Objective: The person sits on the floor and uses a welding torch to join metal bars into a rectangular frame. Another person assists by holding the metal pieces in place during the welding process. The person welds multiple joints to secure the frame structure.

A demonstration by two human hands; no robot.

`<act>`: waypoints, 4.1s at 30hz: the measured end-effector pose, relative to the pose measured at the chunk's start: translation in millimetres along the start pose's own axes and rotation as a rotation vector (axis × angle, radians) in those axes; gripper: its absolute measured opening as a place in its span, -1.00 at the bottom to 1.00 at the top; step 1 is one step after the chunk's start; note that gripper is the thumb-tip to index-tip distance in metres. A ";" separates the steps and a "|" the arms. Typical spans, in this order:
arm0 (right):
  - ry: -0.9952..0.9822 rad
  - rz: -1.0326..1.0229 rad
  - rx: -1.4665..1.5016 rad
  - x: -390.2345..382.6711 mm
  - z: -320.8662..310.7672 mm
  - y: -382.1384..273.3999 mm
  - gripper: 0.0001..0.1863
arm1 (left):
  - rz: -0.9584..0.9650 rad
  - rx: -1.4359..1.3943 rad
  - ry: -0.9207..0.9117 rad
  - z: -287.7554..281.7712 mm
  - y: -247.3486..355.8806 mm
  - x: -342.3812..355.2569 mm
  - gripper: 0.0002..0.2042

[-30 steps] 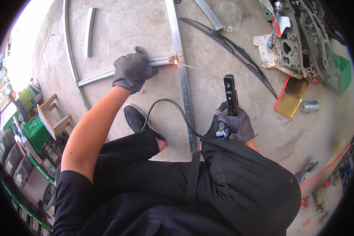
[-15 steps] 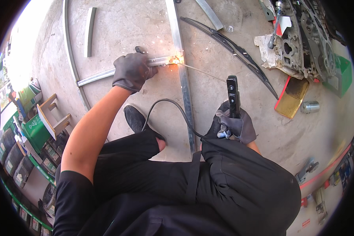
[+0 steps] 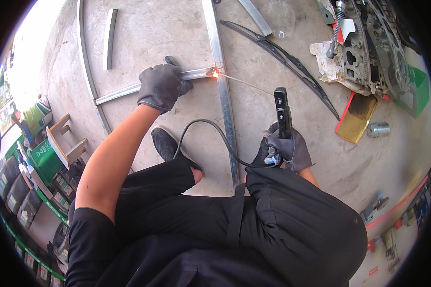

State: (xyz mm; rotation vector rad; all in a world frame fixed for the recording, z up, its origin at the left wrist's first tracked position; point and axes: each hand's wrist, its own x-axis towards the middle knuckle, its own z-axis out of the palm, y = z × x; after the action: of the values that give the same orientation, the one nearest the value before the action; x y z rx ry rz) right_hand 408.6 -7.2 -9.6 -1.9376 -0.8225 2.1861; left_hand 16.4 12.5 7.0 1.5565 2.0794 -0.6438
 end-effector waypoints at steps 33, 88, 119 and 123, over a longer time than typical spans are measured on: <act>-0.070 -0.053 -0.040 0.7 5.2 -3.2 -0.77 | 0.052 -0.010 0.132 19.6 -7.4 4.3 -0.63; -0.037 -0.086 -0.030 1.9 2.6 8.4 -0.76 | 0.063 -0.004 0.078 11.2 -5.1 1.8 -0.56; -0.045 0.018 0.016 -15.4 8.8 -14.3 -0.76 | 0.041 -0.024 0.008 6.2 -5.3 0.1 -0.53; -0.041 0.027 0.022 -11.0 3.4 -12.7 -0.76 | 0.052 -0.009 0.037 8.5 -5.1 1.9 -0.55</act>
State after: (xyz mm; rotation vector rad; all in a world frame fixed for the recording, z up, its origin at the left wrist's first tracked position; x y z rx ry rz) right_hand 404.0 -2.1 6.1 -1.9110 -0.7796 2.2469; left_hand 11.8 7.4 -0.4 1.6238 2.0584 -0.5907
